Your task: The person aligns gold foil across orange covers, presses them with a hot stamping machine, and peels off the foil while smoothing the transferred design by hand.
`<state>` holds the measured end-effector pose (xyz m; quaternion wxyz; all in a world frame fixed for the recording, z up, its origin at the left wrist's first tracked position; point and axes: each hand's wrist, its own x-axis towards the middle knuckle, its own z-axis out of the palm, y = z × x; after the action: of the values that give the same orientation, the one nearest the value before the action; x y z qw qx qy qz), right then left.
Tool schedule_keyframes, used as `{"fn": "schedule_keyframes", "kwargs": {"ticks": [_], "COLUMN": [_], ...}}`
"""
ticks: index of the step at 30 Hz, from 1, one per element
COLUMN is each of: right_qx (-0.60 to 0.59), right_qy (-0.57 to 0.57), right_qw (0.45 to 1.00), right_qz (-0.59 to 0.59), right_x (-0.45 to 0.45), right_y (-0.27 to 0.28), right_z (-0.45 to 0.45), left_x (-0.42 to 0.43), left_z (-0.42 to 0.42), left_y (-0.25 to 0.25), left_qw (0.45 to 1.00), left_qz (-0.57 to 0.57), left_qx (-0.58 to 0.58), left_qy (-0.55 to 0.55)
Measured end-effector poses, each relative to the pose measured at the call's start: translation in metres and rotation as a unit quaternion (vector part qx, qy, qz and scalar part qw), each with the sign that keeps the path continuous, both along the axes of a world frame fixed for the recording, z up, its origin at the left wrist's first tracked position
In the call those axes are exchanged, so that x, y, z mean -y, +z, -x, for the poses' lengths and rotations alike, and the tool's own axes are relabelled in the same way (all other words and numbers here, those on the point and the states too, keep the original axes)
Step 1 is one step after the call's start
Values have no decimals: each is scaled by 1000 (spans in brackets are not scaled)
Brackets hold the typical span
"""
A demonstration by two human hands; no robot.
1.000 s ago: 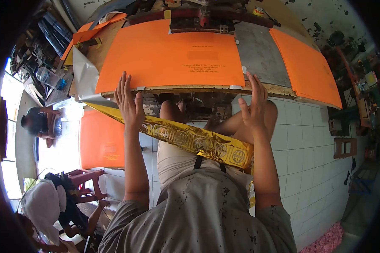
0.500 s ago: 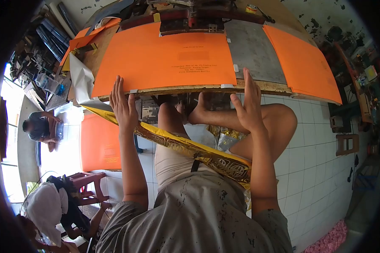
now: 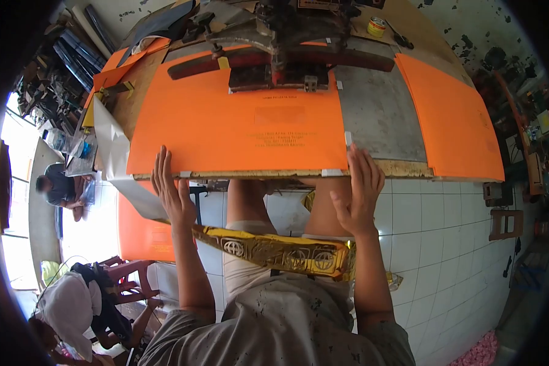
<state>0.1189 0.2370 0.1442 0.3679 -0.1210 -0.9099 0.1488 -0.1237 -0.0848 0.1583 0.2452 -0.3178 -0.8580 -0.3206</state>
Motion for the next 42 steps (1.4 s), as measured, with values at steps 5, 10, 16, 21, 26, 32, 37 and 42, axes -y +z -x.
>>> {"fn": "schedule_keyframes", "kwargs": {"ticks": [5,10,16,21,26,32,37,42], "right_qx": [-12,7,17,31,35,34,34,34], "right_qy": [-26,-42,-46,-49,-49,-47,-45,-44], "right_qw": [999,999,998,997,997,997,997,997], "right_qz": [-20,-22,-38,-52,-54,-57,-52,-57], "right_x": [0,0,-5,-7,-8,-9,-9,-10], "right_y": [-8,-3,-8,-12,-17,-19,-20,-19], "right_z": [6,6,4,0,-3,-4,-6,-5], "left_x": [-6,-10,-10,-9,-9,-9,-9,-12], "left_z": [-1,-1,2,3,3,3,3,3], "left_y": [2,0,-8,-11,-12,-15,-17,-16], "left_qw": [1000,999,998,998,998,998,998,999], "left_qz": [-27,34,37,40,37,30,21,13], "left_qx": [3,1,-6,-8,2,-4,-9,-12], "left_qy": [0,25,40,47,53,56,51,48]}}
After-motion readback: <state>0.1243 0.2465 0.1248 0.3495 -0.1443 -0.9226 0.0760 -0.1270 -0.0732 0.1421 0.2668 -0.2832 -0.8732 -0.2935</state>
